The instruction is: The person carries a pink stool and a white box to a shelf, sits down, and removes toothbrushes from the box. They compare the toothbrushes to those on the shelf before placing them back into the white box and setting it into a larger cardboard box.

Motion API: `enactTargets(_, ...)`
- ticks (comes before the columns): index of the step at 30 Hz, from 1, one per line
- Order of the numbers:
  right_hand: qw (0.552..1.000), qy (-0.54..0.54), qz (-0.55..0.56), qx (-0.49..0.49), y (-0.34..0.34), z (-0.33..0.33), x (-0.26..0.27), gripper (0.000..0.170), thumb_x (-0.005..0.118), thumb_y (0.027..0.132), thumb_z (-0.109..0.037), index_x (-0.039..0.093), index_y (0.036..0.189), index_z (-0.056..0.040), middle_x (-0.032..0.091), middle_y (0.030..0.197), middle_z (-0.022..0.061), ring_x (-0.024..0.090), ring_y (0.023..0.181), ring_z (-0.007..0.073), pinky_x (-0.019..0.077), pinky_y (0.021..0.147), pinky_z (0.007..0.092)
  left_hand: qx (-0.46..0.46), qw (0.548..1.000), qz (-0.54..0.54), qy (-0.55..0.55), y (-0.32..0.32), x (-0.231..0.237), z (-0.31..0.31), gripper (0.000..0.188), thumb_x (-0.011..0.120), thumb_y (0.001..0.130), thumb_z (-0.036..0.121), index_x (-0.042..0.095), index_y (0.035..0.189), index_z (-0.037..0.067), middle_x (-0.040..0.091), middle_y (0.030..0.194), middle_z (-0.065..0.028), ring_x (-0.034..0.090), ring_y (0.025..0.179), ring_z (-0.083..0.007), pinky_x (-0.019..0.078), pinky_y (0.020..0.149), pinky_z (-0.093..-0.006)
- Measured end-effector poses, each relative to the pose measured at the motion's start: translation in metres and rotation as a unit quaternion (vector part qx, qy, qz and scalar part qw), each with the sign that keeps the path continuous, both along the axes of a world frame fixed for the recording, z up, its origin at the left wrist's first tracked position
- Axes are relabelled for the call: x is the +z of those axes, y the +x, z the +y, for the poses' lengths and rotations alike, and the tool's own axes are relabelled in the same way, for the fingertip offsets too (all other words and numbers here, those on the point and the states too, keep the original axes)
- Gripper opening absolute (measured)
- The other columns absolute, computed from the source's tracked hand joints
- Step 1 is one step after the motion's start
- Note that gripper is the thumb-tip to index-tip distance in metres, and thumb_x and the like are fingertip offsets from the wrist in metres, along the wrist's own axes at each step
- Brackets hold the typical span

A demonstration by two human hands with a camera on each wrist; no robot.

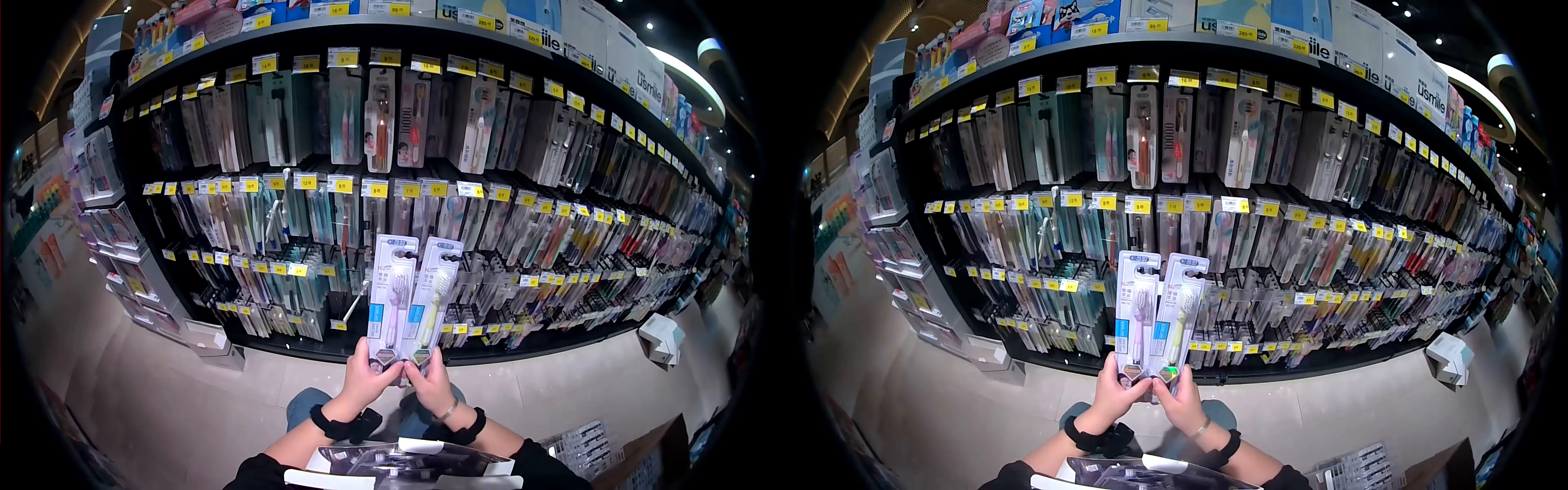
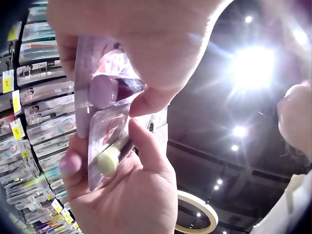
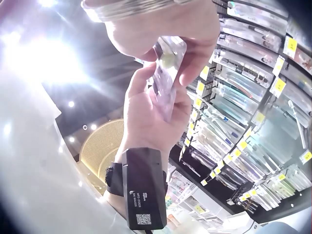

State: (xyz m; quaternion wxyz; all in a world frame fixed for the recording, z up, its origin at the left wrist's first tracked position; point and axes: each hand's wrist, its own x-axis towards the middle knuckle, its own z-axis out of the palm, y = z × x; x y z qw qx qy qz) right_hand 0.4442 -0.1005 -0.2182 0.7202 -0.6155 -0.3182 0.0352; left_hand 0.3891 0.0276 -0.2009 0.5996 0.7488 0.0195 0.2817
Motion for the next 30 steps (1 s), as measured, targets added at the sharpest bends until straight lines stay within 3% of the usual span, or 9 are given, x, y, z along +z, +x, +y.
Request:
enactTargets(9, 1.000, 0.008, 0.022, 0.007, -0.001, -0.003, 0.000, 0.028, 0.054, 0.081, -0.011, 0.036, 0.100, 0.0010, 0.055, 0.087, 0.0079, 0.055, 0.076, 0.0102, 0.0462, 0.065, 0.0256, -0.036, 0.999, 0.001, -0.032, 0.004, -0.005, -0.002, 0.043, 0.066, 0.067, 0.006, 0.040, 0.100, 0.000, 0.053, 0.089, -0.0064, 0.052, 0.078, -0.0095, 0.0447, 0.067, -0.0243)
enactTargets(12, 1.000, -0.019, 0.001, -0.004, 0.000, -0.006, 0.000, 0.029, 0.054, 0.081, -0.011, 0.036, 0.099, 0.0012, 0.055, 0.086, 0.0077, 0.054, 0.076, 0.0101, 0.0461, 0.064, 0.0256, -0.020, 0.999, -0.022, -0.029, 0.007, -0.008, -0.002, 0.042, 0.068, 0.066, 0.012, 0.042, 0.097, -0.001, 0.061, 0.084, -0.0114, 0.060, 0.075, -0.0147, 0.0471, 0.065, -0.0276)
enactTargets(30, 0.999, -0.044, 0.003, -0.005, -0.004, 0.004, -0.004, 0.028, 0.056, 0.081, -0.015, 0.038, 0.094, 0.0015, 0.057, 0.080, 0.0092, 0.056, 0.072, 0.0123, 0.0454, 0.063, 0.0267, 0.015, 0.999, -0.030, -0.034, 0.000, -0.013, 0.006, 0.038, 0.068, 0.066, 0.012, 0.043, 0.092, 0.000, 0.060, 0.080, -0.0098, 0.058, 0.072, -0.0127, 0.0461, 0.063, -0.0273)
